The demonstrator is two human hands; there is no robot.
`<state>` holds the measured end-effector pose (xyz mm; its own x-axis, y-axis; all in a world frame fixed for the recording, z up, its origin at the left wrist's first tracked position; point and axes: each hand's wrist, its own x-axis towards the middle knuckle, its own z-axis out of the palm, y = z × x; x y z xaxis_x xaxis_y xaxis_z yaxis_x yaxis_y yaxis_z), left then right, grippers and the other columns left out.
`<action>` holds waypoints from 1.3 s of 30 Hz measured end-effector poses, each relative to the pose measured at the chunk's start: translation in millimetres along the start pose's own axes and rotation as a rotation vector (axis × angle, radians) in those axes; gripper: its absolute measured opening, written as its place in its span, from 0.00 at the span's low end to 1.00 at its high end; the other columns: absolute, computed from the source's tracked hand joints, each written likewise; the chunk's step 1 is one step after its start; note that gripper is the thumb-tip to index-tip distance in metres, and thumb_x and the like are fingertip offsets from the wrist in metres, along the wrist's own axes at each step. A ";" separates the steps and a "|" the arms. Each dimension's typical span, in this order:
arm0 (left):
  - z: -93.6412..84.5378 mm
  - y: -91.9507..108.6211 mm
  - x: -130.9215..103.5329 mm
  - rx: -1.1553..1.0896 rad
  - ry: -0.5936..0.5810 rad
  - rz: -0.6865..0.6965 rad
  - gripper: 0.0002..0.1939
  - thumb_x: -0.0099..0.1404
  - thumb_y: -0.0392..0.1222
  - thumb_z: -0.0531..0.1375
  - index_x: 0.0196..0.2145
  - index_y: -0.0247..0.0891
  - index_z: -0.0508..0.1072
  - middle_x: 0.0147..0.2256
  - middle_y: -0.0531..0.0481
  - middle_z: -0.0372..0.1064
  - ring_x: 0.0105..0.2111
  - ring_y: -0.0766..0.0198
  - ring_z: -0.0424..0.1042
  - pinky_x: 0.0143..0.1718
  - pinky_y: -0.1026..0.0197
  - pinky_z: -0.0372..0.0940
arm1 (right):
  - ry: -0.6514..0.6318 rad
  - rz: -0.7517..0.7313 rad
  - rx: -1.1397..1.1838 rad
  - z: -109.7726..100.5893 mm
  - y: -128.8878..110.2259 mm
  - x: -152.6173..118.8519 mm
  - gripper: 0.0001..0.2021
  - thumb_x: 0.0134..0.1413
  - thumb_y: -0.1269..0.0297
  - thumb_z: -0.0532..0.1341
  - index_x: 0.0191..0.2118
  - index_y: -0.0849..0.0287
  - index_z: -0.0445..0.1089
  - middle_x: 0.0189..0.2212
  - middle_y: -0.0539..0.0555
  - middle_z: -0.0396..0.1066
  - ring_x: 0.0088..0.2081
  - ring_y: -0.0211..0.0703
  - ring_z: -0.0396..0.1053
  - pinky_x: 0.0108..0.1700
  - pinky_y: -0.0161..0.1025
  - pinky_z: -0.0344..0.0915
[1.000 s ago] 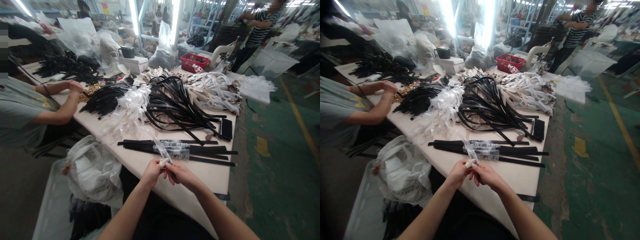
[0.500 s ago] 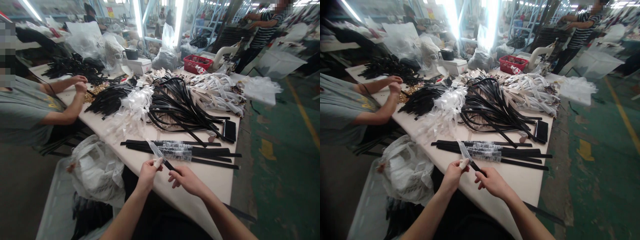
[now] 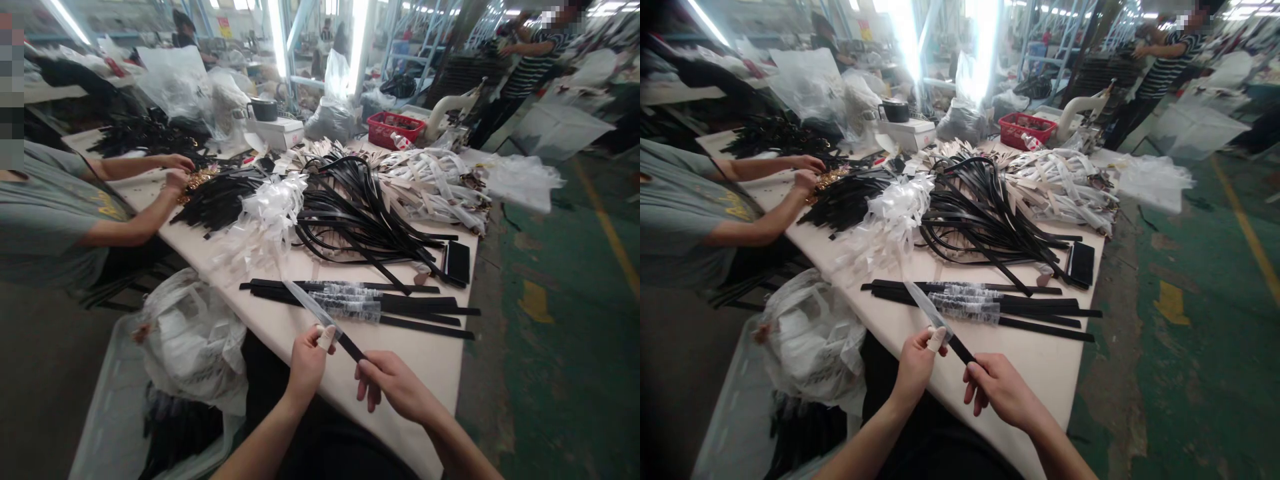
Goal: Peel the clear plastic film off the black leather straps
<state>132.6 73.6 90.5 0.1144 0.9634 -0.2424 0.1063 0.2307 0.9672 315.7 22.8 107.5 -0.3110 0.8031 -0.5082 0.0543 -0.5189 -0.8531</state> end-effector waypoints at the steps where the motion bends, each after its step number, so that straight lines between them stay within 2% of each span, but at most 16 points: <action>1: 4.8 -0.3 -4.7 -0.001 -0.043 0.019 0.22 0.66 0.54 0.60 0.21 0.37 0.70 0.22 0.52 0.66 0.26 0.64 0.64 0.32 0.63 0.59 | -0.002 0.001 0.023 0.4 1.4 -1.0 0.23 0.62 0.44 0.54 0.35 0.62 0.69 0.24 0.54 0.76 0.17 0.36 0.69 0.20 0.30 0.59; 4: 16.1 -0.2 -14.8 -0.019 -0.116 0.053 0.20 0.67 0.51 0.59 0.22 0.37 0.69 0.24 0.52 0.66 0.28 0.63 0.66 0.33 0.63 0.60 | -0.013 -0.005 0.076 0.3 4.4 -3.1 0.24 0.62 0.42 0.54 0.37 0.63 0.69 0.25 0.54 0.76 0.16 0.36 0.69 0.19 0.30 0.58; 7: 16.1 3.7 -11.7 -0.014 0.019 0.049 0.21 0.68 0.52 0.58 0.21 0.38 0.69 0.22 0.52 0.65 0.26 0.64 0.64 0.32 0.63 0.58 | -0.022 0.003 0.078 -2.4 7.6 -8.5 0.24 0.62 0.43 0.56 0.38 0.63 0.70 0.26 0.55 0.77 0.20 0.37 0.72 0.22 0.31 0.62; 9: 15.0 5.6 -9.3 -0.013 0.102 0.040 0.22 0.68 0.53 0.57 0.21 0.38 0.68 0.21 0.53 0.63 0.25 0.65 0.62 0.30 0.63 0.57 | -0.013 0.007 0.068 -3.2 9.9 -12.1 0.24 0.62 0.43 0.55 0.36 0.63 0.70 0.25 0.55 0.77 0.19 0.37 0.71 0.21 0.30 0.61; 10: 16.1 5.1 -10.5 -0.015 0.099 0.036 0.23 0.68 0.54 0.57 0.20 0.38 0.67 0.21 0.53 0.63 0.25 0.65 0.62 0.30 0.63 0.57 | -0.002 0.006 0.068 -3.0 10.8 -13.1 0.24 0.62 0.43 0.55 0.35 0.63 0.69 0.24 0.55 0.76 0.18 0.36 0.70 0.20 0.30 0.59; 13: 26.7 -3.6 -24.2 -0.051 -0.048 0.009 0.23 0.68 0.54 0.57 0.21 0.38 0.66 0.22 0.53 0.63 0.25 0.64 0.63 0.31 0.63 0.58 | 0.028 -0.007 0.083 -1.5 12.5 -13.2 0.24 0.63 0.43 0.53 0.34 0.63 0.69 0.21 0.53 0.74 0.14 0.33 0.65 0.16 0.29 0.52; 15: 35.5 -12.7 -34.2 -0.105 -0.141 -0.023 0.22 0.67 0.54 0.58 0.20 0.38 0.67 0.22 0.52 0.64 0.26 0.64 0.64 0.32 0.62 0.59 | 0.019 -0.018 0.094 -1.4 14.1 -12.7 0.24 0.64 0.43 0.53 0.34 0.63 0.69 0.20 0.52 0.74 0.14 0.33 0.65 0.16 0.28 0.52; 18: 43.5 -20.8 -33.6 -0.292 -0.149 -0.174 0.21 0.65 0.58 0.59 0.26 0.37 0.71 0.26 0.49 0.69 0.28 0.62 0.68 0.33 0.61 0.62 | 0.004 -0.003 0.102 -2.4 19.6 -13.2 0.24 0.64 0.43 0.53 0.35 0.63 0.68 0.21 0.52 0.74 0.14 0.33 0.66 0.16 0.28 0.51; 21: 46.1 -14.2 -13.5 -0.552 -0.151 -0.386 0.24 0.63 0.62 0.59 0.36 0.35 0.73 0.33 0.42 0.74 0.31 0.57 0.73 0.31 0.59 0.64 | 0.032 0.018 0.090 -0.6 28.5 -12.8 0.25 0.64 0.42 0.52 0.37 0.63 0.68 0.21 0.52 0.75 0.13 0.33 0.66 0.16 0.28 0.50; 24: 50.1 0.2 6.2 -0.689 -0.059 -0.381 0.23 0.61 0.62 0.61 0.34 0.35 0.70 0.32 0.43 0.75 0.30 0.56 0.75 0.31 0.59 0.66 | 0.063 0.020 0.081 4.6 36.9 -11.0 0.24 0.62 0.43 0.54 0.39 0.63 0.68 0.23 0.52 0.75 0.15 0.34 0.68 0.17 0.29 0.55; 27: 61.3 2.6 3.1 -0.732 0.074 -0.311 0.22 0.61 0.61 0.61 0.32 0.36 0.69 0.31 0.46 0.75 0.28 0.60 0.75 0.34 0.58 0.69 | 0.103 0.022 0.075 10.0 40.7 -7.9 0.23 0.62 0.44 0.54 0.37 0.62 0.68 0.21 0.51 0.74 0.14 0.34 0.65 0.16 0.29 0.53; 30: 75.4 -13.0 -19.9 -0.673 -0.015 -0.419 0.24 0.61 0.63 0.61 0.32 0.36 0.70 0.25 0.47 0.72 0.18 0.64 0.69 0.19 0.64 0.63 | 0.153 -0.019 0.043 14.1 39.8 -2.4 0.23 0.62 0.43 0.53 0.31 0.60 0.66 0.18 0.49 0.71 0.11 0.32 0.61 0.13 0.29 0.50; 33: 75.5 -24.8 -28.6 -0.653 -0.110 -0.529 0.24 0.60 0.63 0.60 0.35 0.36 0.70 0.23 0.49 0.71 0.11 0.67 0.62 0.10 0.66 0.52 | 0.172 -0.056 0.038 17.6 41.2 2.1 0.23 0.61 0.42 0.54 0.30 0.59 0.66 0.18 0.49 0.70 0.12 0.33 0.61 0.13 0.30 0.52; 35: 66.0 -22.3 -17.2 -0.728 -0.074 -0.504 0.21 0.61 0.60 0.61 0.36 0.36 0.70 0.27 0.47 0.74 0.16 0.64 0.69 0.14 0.65 0.60 | 0.164 -0.021 0.063 20.3 45.5 3.0 0.23 0.61 0.42 0.54 0.32 0.60 0.67 0.18 0.48 0.70 0.12 0.34 0.61 0.14 0.30 0.52; 37: 56.6 -16.8 -2.7 -0.791 0.006 -0.437 0.18 0.62 0.55 0.61 0.36 0.36 0.70 0.32 0.44 0.76 0.25 0.60 0.75 0.26 0.61 0.69 | 0.148 0.034 0.081 23.3 50.8 3.7 0.23 0.62 0.42 0.53 0.35 0.60 0.67 0.17 0.48 0.70 0.12 0.34 0.61 0.14 0.29 0.51; 39: 55.5 -17.0 0.7 -0.777 0.082 -0.398 0.17 0.63 0.54 0.60 0.36 0.35 0.70 0.33 0.43 0.76 0.30 0.58 0.77 0.33 0.59 0.71 | 0.149 0.050 0.081 26.5 53.9 5.9 0.24 0.62 0.42 0.52 0.35 0.60 0.68 0.16 0.48 0.70 0.12 0.34 0.61 0.14 0.30 0.49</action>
<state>185.6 62.8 69.7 0.1381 0.7913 -0.5957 -0.5833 0.5510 0.5967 291.7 -8.2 61.6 -0.1656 0.8070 -0.5669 -0.0119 -0.5764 -0.8171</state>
